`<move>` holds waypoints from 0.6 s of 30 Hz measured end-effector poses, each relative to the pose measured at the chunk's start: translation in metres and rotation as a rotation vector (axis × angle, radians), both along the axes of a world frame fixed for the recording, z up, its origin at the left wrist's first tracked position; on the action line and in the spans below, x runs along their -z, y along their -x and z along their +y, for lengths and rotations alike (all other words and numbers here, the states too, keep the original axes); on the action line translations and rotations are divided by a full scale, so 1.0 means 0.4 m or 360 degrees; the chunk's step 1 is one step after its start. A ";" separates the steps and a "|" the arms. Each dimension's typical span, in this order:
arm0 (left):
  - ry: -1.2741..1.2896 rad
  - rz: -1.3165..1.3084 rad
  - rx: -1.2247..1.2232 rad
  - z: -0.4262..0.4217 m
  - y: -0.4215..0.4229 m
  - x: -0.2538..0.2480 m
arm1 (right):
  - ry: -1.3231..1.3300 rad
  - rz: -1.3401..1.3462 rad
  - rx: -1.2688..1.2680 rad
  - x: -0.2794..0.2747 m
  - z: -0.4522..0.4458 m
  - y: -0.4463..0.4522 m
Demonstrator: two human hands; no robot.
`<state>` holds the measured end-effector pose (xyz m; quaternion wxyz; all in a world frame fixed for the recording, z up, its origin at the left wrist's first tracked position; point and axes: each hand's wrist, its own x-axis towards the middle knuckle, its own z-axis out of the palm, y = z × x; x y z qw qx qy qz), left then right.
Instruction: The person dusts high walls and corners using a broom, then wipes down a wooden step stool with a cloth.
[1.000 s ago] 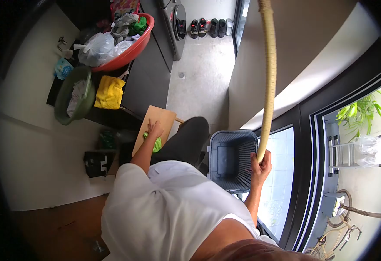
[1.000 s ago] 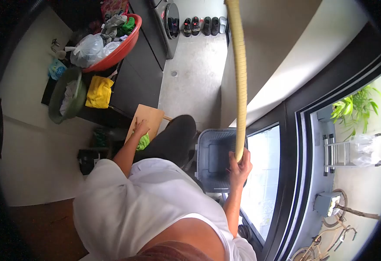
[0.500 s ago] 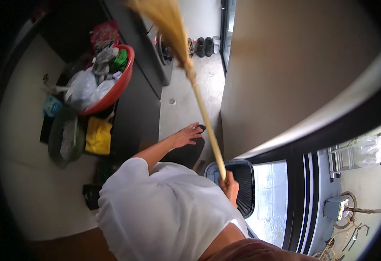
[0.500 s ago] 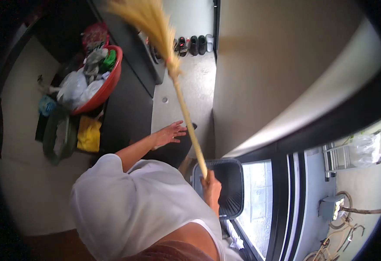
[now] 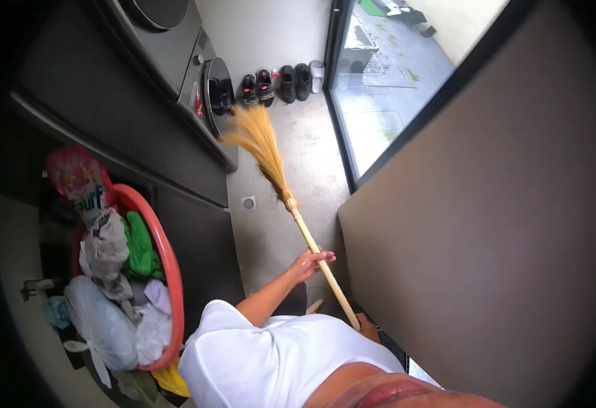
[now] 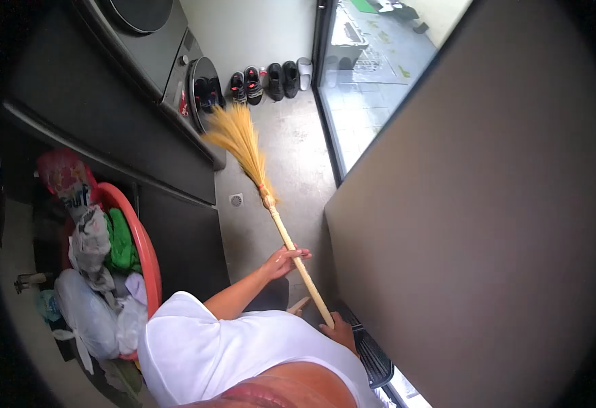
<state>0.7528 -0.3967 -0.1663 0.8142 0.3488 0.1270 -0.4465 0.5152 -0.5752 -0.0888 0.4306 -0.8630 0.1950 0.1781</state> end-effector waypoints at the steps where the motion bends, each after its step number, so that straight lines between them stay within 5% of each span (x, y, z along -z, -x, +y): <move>1: 0.0031 0.0002 -0.0022 0.005 -0.035 -0.015 | -0.0035 0.0050 -0.0007 -0.019 -0.002 -0.043; 5: -0.0053 -0.0126 -0.0028 0.028 -0.183 -0.089 | -0.0212 0.0259 -0.0050 -0.091 -0.013 -0.222; 13: 0.0197 -0.0746 -0.0056 -0.021 -0.397 -0.286 | -0.0281 -0.0179 0.0029 -0.042 -0.055 -0.380; 18: 0.0508 -0.1064 0.0021 -0.044 -0.548 -0.509 | -0.1247 -0.0007 0.0203 -0.217 -0.048 -0.537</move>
